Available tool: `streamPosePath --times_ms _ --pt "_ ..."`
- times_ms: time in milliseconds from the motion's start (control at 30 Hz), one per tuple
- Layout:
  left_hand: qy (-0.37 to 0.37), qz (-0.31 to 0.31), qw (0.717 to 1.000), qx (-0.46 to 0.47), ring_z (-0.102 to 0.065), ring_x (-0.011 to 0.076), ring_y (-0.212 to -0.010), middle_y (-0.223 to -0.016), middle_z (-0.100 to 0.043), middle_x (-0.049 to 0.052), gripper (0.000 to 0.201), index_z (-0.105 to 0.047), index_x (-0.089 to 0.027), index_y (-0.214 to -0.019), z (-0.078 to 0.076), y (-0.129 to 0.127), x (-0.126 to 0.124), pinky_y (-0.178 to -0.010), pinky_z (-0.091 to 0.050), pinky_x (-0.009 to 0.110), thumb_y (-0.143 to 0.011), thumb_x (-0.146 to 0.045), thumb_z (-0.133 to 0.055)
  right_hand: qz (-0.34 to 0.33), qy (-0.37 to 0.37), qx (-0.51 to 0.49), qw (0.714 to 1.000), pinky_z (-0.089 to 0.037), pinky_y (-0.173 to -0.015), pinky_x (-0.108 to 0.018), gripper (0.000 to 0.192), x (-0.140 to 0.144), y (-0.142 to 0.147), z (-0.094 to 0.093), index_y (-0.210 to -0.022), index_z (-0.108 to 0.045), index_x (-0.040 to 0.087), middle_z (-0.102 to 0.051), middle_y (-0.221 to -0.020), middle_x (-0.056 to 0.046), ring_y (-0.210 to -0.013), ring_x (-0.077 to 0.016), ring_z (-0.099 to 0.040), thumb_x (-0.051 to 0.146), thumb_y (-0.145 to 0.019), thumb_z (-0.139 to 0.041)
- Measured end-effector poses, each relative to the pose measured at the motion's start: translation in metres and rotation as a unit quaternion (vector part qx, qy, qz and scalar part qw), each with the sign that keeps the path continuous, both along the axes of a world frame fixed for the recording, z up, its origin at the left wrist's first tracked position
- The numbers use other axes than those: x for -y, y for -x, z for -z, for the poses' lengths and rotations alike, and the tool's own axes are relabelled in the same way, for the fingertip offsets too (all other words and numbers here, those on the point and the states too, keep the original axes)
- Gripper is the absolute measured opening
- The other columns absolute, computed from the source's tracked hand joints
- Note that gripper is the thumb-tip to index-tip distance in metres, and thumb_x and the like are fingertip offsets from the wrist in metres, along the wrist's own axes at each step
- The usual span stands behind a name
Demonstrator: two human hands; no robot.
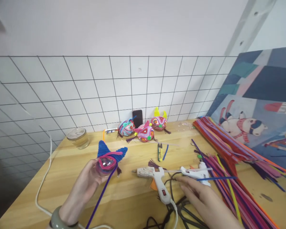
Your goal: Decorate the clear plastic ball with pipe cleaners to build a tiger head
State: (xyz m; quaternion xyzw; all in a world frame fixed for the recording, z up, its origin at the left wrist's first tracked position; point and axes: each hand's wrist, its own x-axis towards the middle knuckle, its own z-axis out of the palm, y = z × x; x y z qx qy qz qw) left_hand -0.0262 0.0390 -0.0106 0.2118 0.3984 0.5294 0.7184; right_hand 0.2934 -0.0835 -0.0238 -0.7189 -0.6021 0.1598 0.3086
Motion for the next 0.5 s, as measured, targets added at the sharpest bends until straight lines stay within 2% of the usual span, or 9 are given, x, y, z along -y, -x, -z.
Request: streamPosePath --times_ms 100,233,300,433,500 --pt "-0.013 -0.011 1.000 0.008 -0.071 0.0243 -0.067 -0.075 -0.076 0.010 0.017 -0.068 -0.012 -0.074 -0.003 0.005 -0.003 -0.063 -0.060 0.041 -0.079 -0.012 -0.052 0.014 0.010 0.015 1.000 -0.053 -0.089 -0.036 0.039 -0.007 -0.019 0.004 -0.103 -0.071 0.020 -0.073 -0.108 -0.008 -0.102 -0.0276 -0.067 0.043 -0.084 -0.046" --pt "-0.012 -0.047 0.999 -0.007 -0.071 0.0250 -0.066 -0.072 -0.076 0.009 0.021 -0.067 -0.012 -0.071 -0.009 0.012 -0.008 -0.058 -0.061 0.041 -0.081 -0.012 -0.049 0.015 -0.014 0.064 0.998 -0.052 -0.087 -0.039 0.038 -0.016 -0.035 0.001 -0.108 -0.066 0.015 -0.072 -0.107 -0.014 -0.098 -0.0272 -0.067 0.037 -0.085 -0.044" --pt "-0.016 -0.055 0.998 -0.017 -0.072 0.0262 -0.068 -0.074 -0.077 0.010 0.020 -0.067 -0.012 -0.072 -0.012 0.015 -0.010 -0.058 -0.061 0.040 -0.080 -0.012 -0.049 -0.020 0.011 0.093 0.995 -0.054 -0.080 -0.037 0.030 -0.015 -0.034 -0.004 -0.102 -0.066 0.017 -0.073 -0.098 -0.012 -0.088 -0.0254 -0.069 0.030 -0.084 -0.047" --pt "-0.019 -0.071 0.997 -0.015 -0.072 0.0253 -0.065 -0.070 -0.076 0.009 0.022 -0.067 -0.012 -0.069 -0.017 0.018 -0.012 -0.054 -0.061 0.037 -0.080 -0.011 -0.048 -0.117 0.090 0.149 0.978 -0.053 -0.059 -0.028 0.015 0.005 -0.015 -0.004 -0.074 -0.065 0.023 -0.071 -0.069 -0.002 -0.064 -0.0203 -0.068 0.017 -0.077 -0.052" --pt "-0.014 -0.081 0.997 -0.010 -0.072 0.0235 -0.062 -0.067 -0.076 0.007 0.022 -0.066 -0.013 -0.067 -0.017 0.018 -0.013 -0.052 -0.060 0.034 -0.080 -0.011 -0.048 -0.121 0.045 0.189 0.973 -0.053 -0.059 -0.025 0.020 0.019 -0.004 0.006 -0.074 -0.067 0.026 -0.073 -0.074 0.000 -0.066 -0.0198 -0.069 0.010 -0.068 -0.056"
